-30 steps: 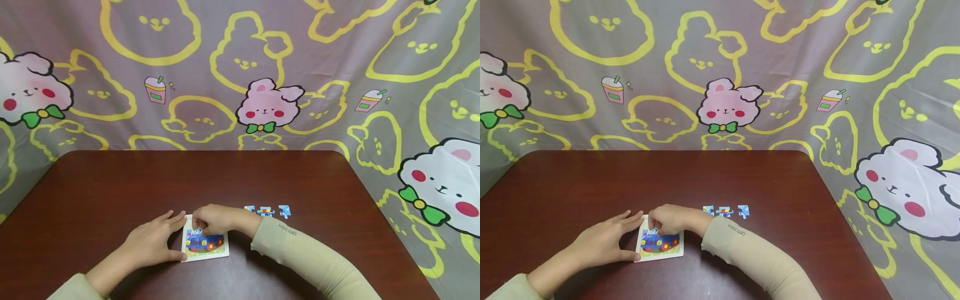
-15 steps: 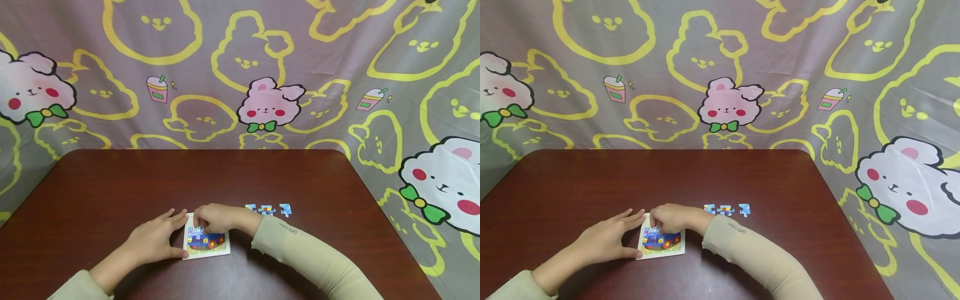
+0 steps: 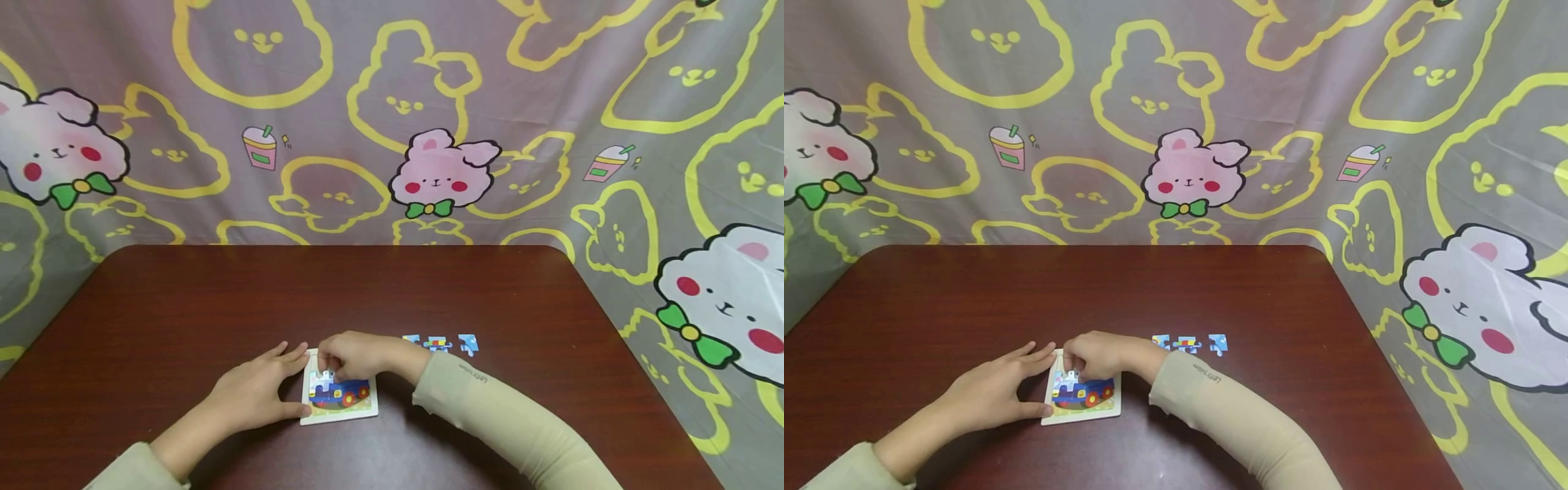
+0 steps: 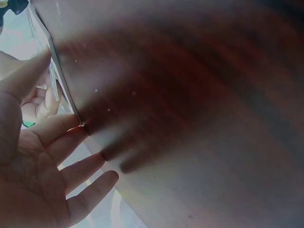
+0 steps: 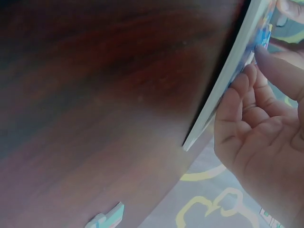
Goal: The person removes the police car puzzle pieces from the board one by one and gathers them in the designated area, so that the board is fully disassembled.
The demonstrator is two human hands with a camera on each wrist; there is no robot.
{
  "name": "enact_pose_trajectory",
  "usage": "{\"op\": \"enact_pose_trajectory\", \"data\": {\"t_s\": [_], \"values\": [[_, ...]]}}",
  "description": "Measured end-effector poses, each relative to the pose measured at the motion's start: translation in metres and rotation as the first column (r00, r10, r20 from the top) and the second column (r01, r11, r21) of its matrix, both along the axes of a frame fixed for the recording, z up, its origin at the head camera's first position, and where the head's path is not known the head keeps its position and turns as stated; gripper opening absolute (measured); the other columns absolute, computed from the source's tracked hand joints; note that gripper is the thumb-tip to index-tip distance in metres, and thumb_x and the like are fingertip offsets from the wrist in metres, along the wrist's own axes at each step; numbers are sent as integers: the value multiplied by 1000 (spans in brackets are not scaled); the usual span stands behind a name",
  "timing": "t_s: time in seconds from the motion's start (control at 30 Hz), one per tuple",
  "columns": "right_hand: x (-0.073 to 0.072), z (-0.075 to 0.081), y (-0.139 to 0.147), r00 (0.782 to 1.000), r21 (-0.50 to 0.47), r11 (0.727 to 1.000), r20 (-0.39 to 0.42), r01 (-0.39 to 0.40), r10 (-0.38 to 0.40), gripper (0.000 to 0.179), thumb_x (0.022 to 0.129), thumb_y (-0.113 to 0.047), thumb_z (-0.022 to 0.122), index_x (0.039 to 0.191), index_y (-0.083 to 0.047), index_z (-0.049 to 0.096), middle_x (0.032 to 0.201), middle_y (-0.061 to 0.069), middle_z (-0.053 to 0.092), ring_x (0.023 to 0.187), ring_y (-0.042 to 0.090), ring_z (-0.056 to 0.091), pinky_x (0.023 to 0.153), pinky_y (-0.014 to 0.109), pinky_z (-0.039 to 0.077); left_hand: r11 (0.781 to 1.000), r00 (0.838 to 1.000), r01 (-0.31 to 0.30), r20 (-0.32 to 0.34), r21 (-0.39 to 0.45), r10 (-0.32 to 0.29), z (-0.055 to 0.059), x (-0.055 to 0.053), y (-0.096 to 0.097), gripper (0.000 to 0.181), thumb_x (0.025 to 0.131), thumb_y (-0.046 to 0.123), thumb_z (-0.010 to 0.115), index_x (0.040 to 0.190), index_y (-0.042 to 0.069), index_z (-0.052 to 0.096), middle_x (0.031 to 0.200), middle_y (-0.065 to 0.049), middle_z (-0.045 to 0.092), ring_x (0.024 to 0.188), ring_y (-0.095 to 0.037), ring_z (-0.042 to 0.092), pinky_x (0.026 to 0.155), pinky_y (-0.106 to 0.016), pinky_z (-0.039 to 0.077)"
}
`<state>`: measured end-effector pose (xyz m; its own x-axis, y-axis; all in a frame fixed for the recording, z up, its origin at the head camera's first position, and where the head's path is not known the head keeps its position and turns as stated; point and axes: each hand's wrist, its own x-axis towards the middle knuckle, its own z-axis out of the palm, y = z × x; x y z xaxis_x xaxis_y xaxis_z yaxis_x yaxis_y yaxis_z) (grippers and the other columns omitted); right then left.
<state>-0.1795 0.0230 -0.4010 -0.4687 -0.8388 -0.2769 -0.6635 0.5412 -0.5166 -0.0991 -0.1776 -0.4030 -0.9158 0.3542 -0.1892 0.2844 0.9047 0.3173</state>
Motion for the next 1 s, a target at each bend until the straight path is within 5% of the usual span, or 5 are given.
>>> {"op": "enact_pose_trajectory", "data": {"t_s": [0.63, 1.0], "values": [[-1, 1, 0, 982, -141, 989, 187, 35, -9, 11, 89, -4, 73, 91, -8, 63, 83, -8, 59, 76, 0, 53, 74, 13, 46, 1000, 1000, -1, -17, 9, 1, -1, 0, -1, 90, 70, 61, 81, 142, 14, 56, 152, -3, 49, 144, -37, 40, 83, -61, 53], [1, 1, 2, 983, -178, 983, 185, 36, -2, 12, 88, -2, 73, 89, -8, 63, 80, -6, 60, 74, -1, 54, 72, 13, 46, 1000, 999, -3, -38, -1, 3, -3, 0, -1, 90, 70, 62, 80, 142, 14, 56, 152, -2, 49, 144, -36, 41, 86, -60, 52]]}}
